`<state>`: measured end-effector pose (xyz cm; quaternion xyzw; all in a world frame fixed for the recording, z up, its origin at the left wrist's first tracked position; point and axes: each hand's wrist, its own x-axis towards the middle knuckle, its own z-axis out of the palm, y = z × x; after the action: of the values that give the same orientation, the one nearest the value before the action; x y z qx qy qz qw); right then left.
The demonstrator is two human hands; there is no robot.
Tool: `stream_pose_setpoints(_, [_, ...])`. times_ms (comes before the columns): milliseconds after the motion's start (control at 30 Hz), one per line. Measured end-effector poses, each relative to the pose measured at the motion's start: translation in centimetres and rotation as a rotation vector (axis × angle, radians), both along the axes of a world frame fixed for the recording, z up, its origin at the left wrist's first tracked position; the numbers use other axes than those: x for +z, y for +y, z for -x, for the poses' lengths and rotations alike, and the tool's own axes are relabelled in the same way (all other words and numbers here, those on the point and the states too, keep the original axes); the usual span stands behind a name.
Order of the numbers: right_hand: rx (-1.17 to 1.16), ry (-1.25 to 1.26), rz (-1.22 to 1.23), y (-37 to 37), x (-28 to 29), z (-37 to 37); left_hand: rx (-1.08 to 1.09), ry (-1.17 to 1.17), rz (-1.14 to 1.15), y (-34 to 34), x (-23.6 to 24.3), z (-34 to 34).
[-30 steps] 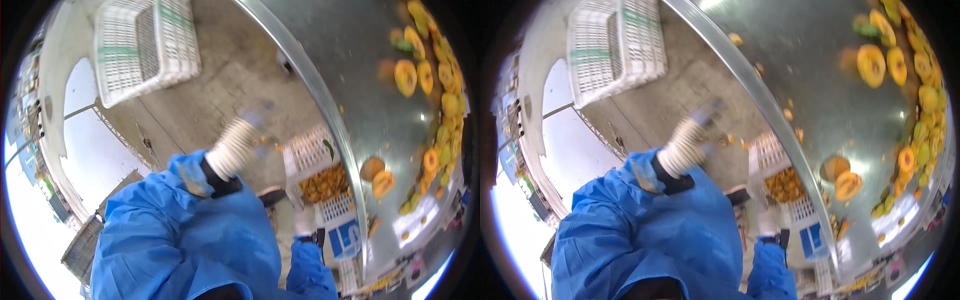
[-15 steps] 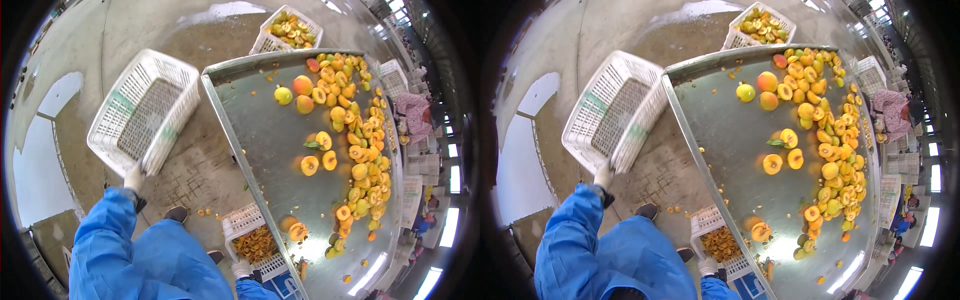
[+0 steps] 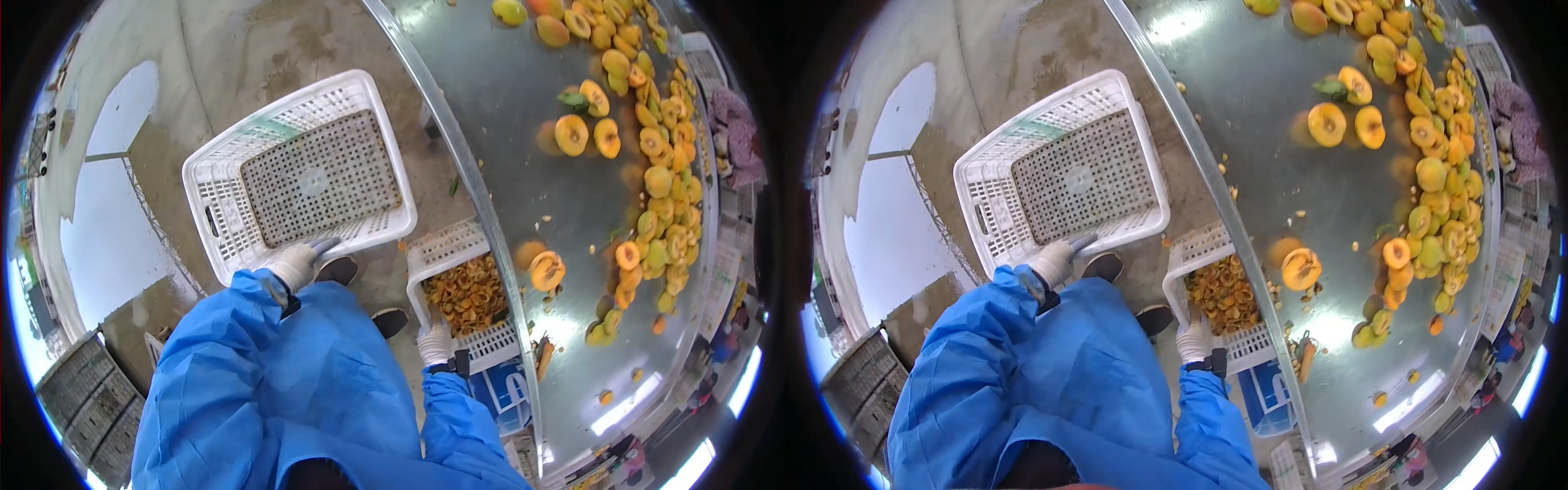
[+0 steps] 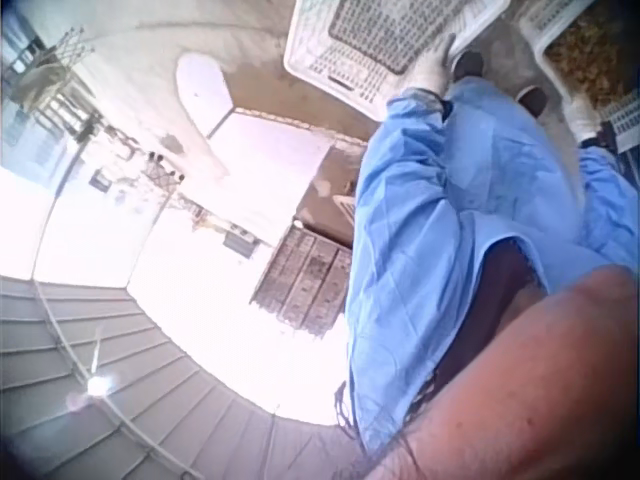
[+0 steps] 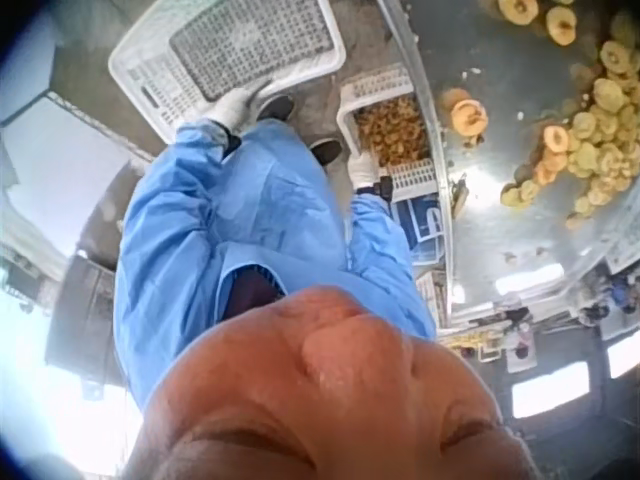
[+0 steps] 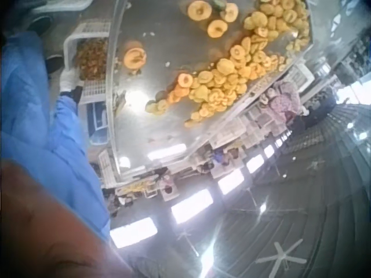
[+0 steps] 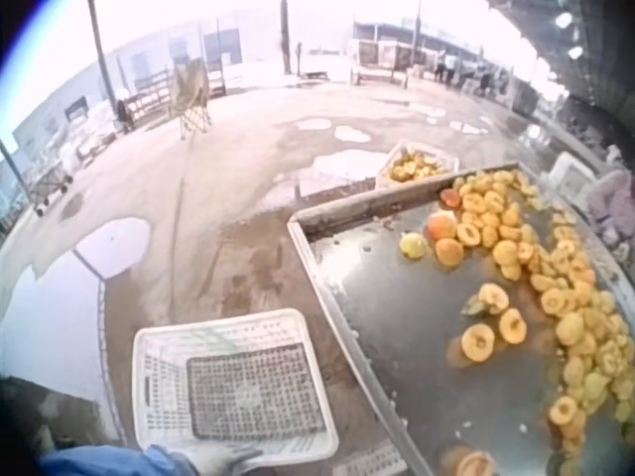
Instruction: Remove pits from apricots and sort them into baskets.
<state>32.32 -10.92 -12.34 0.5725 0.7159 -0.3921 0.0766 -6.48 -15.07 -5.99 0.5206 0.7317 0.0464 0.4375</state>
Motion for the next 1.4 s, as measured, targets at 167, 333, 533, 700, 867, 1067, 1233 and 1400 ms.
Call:
stream_pose_setpoints(167, [0.015,0.067,0.095,-1.6,0.5,0.3,-0.14,-0.049,0.088,2.5,1.6,-2.8])
stream_pose_setpoints(333, [0.024,0.057,0.035,-1.4,0.4,0.4,0.715,-0.307,0.483,9.0,-4.2,-6.4])
stream_pose_setpoints(533, [0.156,0.101,-0.013,-0.1,1.4,2.0,0.412,-0.205,-0.066,5.1,-11.3,-3.6])
stream_pose_setpoints(700, [0.062,-0.034,0.072,-0.8,1.1,0.3,0.141,0.053,0.224,10.3,-3.0,-8.8])
stream_pose_setpoints(867, [0.141,-0.039,0.196,-1.4,0.8,0.0,-0.268,0.337,-0.298,11.2,0.6,-14.2])
stream_pose_setpoints(1067, [0.02,0.147,0.109,-2.0,3.4,-2.9,-0.338,0.126,-0.16,11.6,-9.2,-18.2])
stream_pose_setpoints(1233, [-0.706,-0.199,0.006,-5.1,0.2,-9.5,-0.53,0.235,0.077,11.7,-12.8,-16.6])
stream_pose_setpoints(1400, [-1.094,-0.311,0.113,-8.4,-2.7,-14.9,-0.058,-0.017,0.249,13.8,-2.4,-21.2])
